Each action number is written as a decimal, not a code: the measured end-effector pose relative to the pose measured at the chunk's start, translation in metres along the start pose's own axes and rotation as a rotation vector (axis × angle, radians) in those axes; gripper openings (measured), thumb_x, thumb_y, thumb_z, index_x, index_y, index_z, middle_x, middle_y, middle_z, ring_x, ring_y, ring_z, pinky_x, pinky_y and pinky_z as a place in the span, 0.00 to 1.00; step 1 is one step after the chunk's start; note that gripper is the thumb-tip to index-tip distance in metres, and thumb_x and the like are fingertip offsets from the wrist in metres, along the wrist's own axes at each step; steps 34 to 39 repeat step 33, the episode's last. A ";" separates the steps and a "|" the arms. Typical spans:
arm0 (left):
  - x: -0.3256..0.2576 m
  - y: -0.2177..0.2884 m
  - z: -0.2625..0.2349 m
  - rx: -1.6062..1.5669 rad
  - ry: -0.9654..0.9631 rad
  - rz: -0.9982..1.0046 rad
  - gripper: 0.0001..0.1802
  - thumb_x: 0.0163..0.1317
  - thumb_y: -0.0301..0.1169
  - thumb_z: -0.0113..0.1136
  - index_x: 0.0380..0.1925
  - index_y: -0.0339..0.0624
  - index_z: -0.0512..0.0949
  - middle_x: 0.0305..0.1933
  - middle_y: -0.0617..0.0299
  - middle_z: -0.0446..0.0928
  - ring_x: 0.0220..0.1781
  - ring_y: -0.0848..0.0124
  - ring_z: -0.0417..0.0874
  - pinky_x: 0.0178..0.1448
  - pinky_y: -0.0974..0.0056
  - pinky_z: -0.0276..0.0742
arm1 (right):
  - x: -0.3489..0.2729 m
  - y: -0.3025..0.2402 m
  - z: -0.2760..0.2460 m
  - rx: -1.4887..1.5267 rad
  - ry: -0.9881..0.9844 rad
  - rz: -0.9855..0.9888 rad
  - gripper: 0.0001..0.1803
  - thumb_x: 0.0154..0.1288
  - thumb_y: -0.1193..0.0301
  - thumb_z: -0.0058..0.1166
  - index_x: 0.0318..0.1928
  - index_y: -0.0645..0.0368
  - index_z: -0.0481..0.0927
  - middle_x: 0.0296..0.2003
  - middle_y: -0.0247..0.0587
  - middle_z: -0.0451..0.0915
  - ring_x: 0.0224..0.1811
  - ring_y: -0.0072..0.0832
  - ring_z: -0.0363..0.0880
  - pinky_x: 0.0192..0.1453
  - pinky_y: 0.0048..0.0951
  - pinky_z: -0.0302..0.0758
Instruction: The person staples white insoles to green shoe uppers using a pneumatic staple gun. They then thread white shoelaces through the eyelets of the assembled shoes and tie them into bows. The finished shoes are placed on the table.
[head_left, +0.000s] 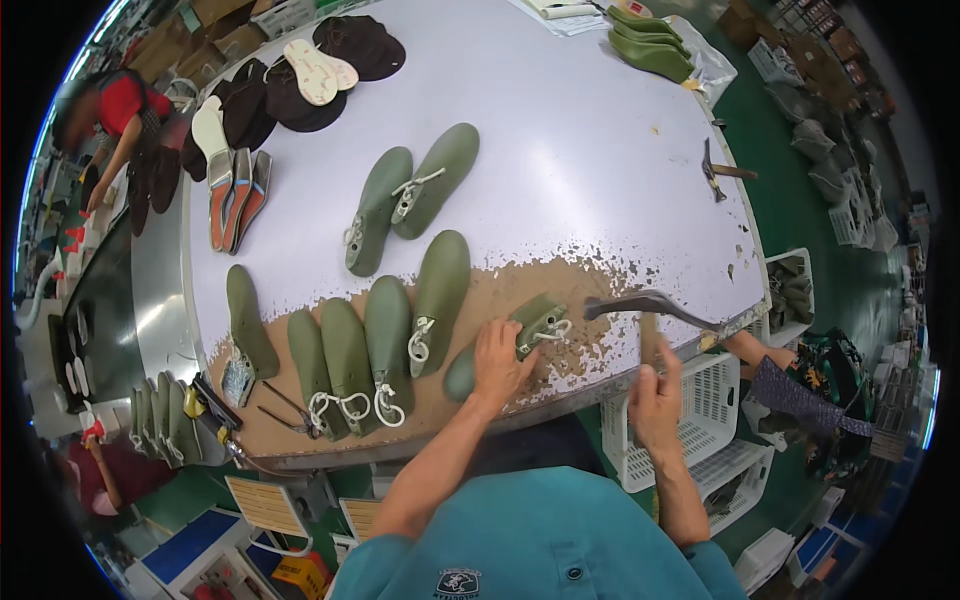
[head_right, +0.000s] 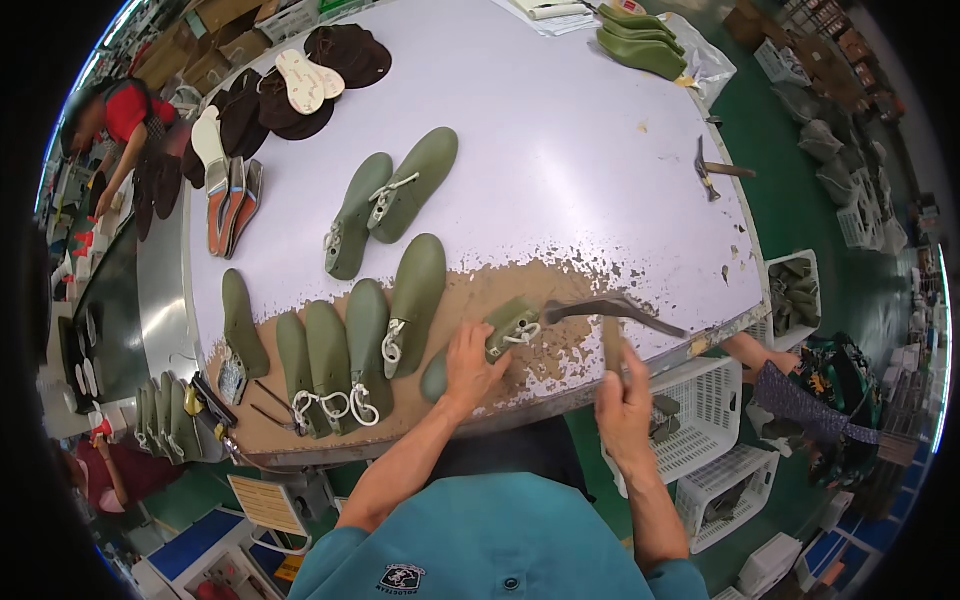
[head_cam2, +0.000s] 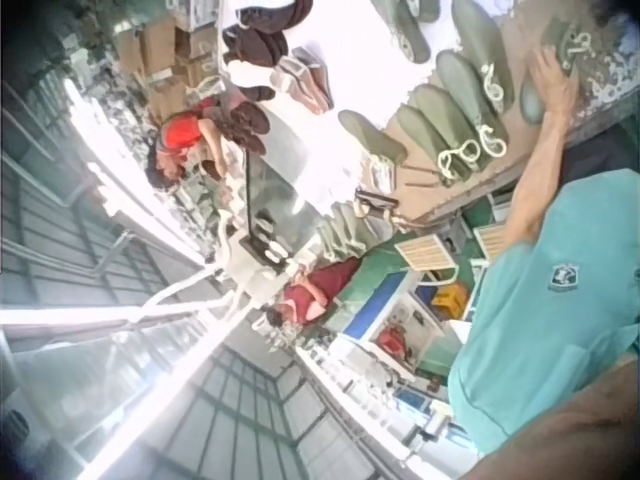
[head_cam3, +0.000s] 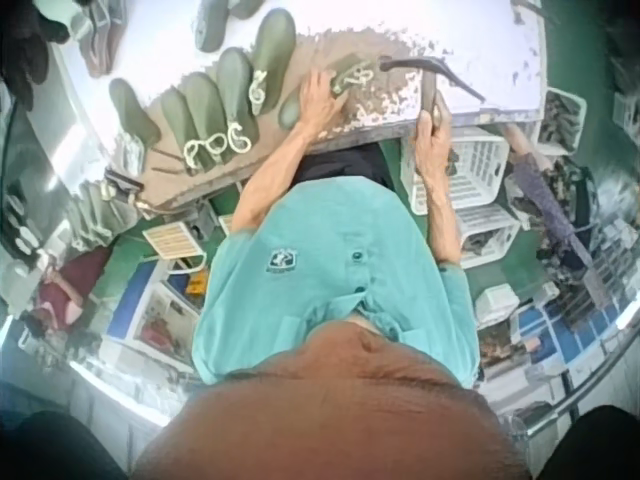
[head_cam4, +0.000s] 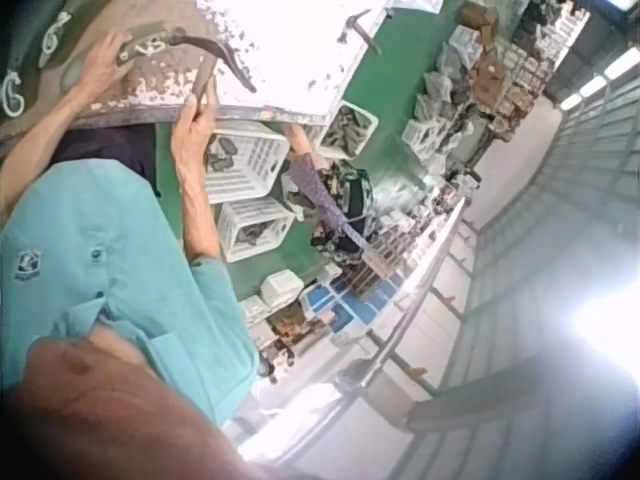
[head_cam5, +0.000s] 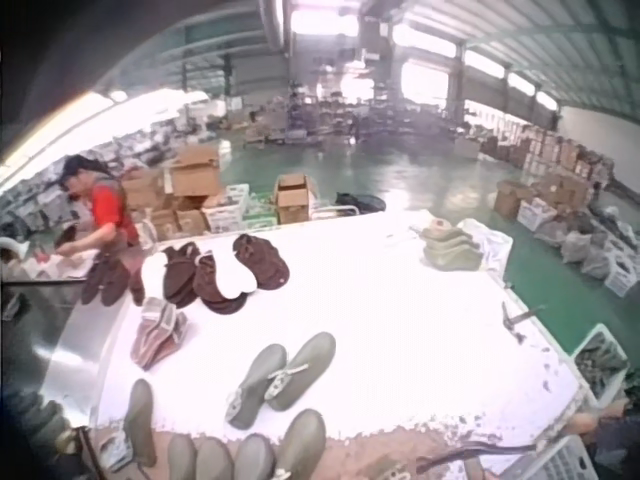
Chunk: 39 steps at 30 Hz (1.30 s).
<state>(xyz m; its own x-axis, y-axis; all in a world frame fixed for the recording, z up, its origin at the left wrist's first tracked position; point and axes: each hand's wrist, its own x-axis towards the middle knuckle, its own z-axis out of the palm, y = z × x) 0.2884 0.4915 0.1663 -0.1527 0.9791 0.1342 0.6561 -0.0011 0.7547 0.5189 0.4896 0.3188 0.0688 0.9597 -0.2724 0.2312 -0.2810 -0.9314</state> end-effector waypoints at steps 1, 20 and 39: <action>0.000 -0.001 -0.001 -0.002 0.015 0.006 0.29 0.51 0.33 0.80 0.51 0.39 0.76 0.55 0.48 0.75 0.56 0.47 0.78 0.60 0.47 0.75 | 0.005 0.005 0.000 -0.174 -0.071 -0.028 0.27 0.82 0.71 0.48 0.77 0.55 0.65 0.25 0.31 0.76 0.25 0.17 0.69 0.30 0.23 0.70; 0.000 0.000 -0.003 0.020 -0.028 0.008 0.32 0.46 0.32 0.82 0.50 0.39 0.75 0.57 0.48 0.76 0.59 0.48 0.78 0.62 0.47 0.75 | 0.015 -0.005 0.021 -0.095 -0.046 0.069 0.28 0.81 0.72 0.50 0.77 0.50 0.66 0.28 0.29 0.73 0.26 0.13 0.64 0.29 0.21 0.64; -0.065 -0.041 -0.051 0.140 -0.173 -0.100 0.54 0.49 0.38 0.81 0.75 0.42 0.61 0.77 0.51 0.65 0.80 0.48 0.63 0.80 0.42 0.59 | 0.076 0.065 -0.014 -0.863 -0.075 -0.098 0.28 0.75 0.77 0.56 0.74 0.55 0.72 0.70 0.62 0.73 0.68 0.49 0.79 0.65 0.36 0.76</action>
